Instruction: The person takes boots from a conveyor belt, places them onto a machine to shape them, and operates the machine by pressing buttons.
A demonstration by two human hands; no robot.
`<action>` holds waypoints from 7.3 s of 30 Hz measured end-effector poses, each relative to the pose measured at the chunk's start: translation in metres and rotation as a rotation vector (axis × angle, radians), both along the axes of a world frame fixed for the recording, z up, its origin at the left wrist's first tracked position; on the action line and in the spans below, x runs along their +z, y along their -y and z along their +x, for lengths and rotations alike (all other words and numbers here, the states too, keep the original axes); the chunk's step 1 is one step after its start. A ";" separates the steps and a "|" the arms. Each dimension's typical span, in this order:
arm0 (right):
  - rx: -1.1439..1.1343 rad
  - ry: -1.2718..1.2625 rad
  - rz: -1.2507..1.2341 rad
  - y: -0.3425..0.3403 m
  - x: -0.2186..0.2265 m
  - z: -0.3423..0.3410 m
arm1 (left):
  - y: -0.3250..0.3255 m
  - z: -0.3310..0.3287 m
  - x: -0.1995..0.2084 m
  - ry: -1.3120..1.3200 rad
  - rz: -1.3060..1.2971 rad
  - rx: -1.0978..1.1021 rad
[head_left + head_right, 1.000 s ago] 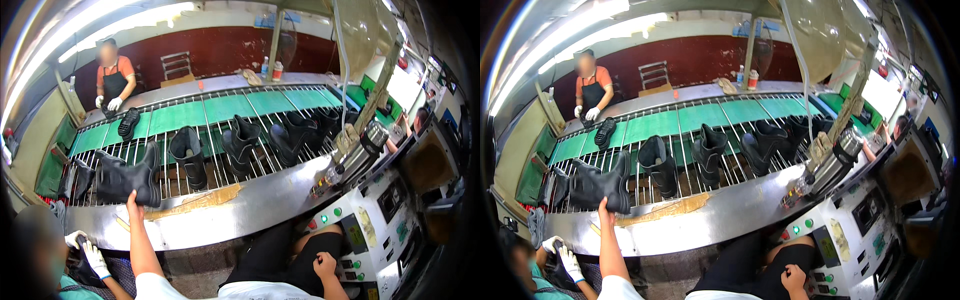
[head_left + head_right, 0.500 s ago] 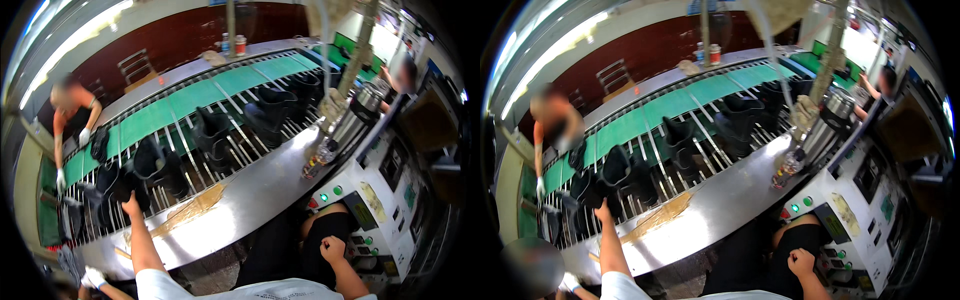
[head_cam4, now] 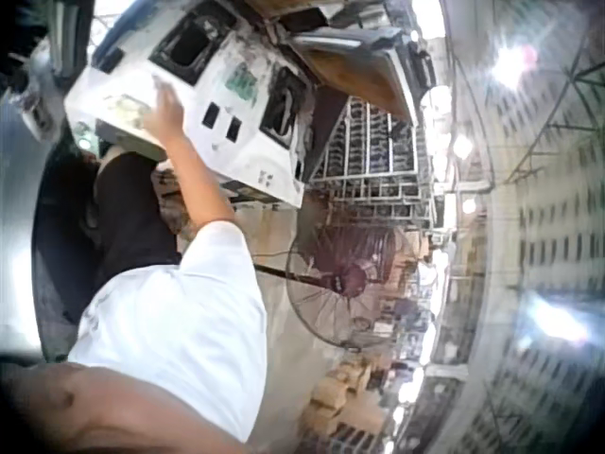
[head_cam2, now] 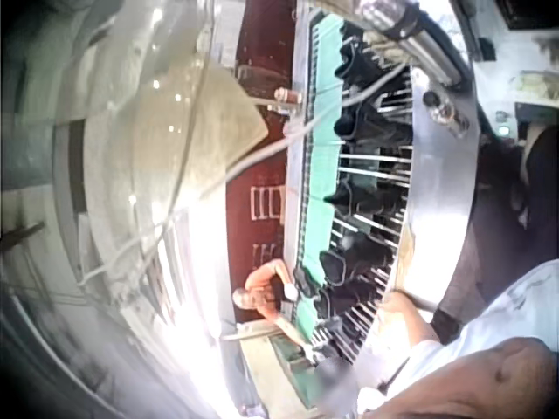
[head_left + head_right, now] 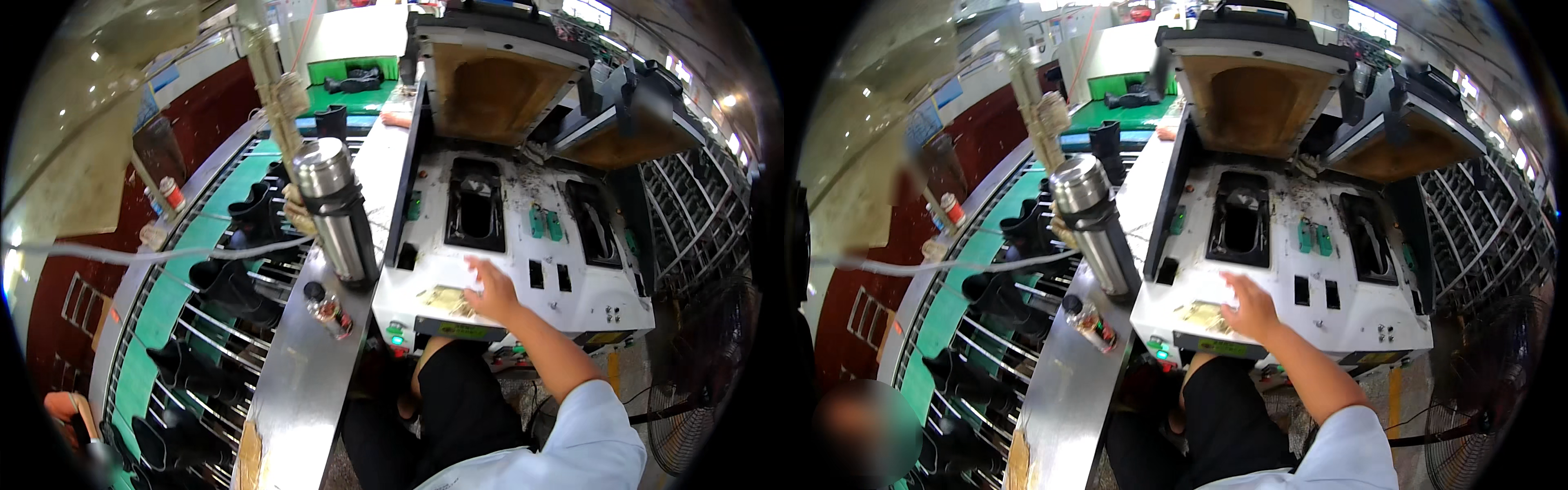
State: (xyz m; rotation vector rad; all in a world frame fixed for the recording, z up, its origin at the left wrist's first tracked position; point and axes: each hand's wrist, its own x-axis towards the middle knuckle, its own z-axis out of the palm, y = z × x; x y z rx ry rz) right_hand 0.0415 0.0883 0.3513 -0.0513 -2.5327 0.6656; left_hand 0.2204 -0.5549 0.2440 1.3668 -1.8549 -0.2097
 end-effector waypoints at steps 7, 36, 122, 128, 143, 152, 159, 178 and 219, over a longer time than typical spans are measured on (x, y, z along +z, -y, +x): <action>-0.602 -0.085 0.052 -0.152 0.003 -0.165 | -0.025 0.002 -0.015 0.252 0.135 -0.109; 0.698 -0.016 -0.111 0.064 0.009 -0.104 | 0.020 0.038 -0.073 0.739 -0.328 -0.094; 1.447 0.206 0.219 0.123 0.127 0.120 | -0.275 -0.010 0.098 0.623 1.424 -2.188; 1.555 0.430 0.142 0.121 0.152 0.130 | -0.273 0.003 0.112 0.648 1.449 -2.285; 1.765 0.425 -0.568 0.142 0.125 0.135 | -0.298 0.034 0.130 0.378 1.361 -2.559; 0.869 0.609 -0.773 0.232 -0.107 0.112 | -0.317 0.042 0.130 0.281 1.196 -2.430; 0.863 0.230 -0.504 0.265 -0.205 0.151 | -0.312 0.062 0.118 -0.063 1.083 -2.285; 0.183 0.352 -0.592 0.025 -0.193 0.113 | -0.263 0.066 0.102 -0.464 0.750 -2.087; 0.099 0.184 -0.427 0.019 -0.181 0.138 | -0.251 0.010 0.425 -0.592 -1.092 -1.909</action>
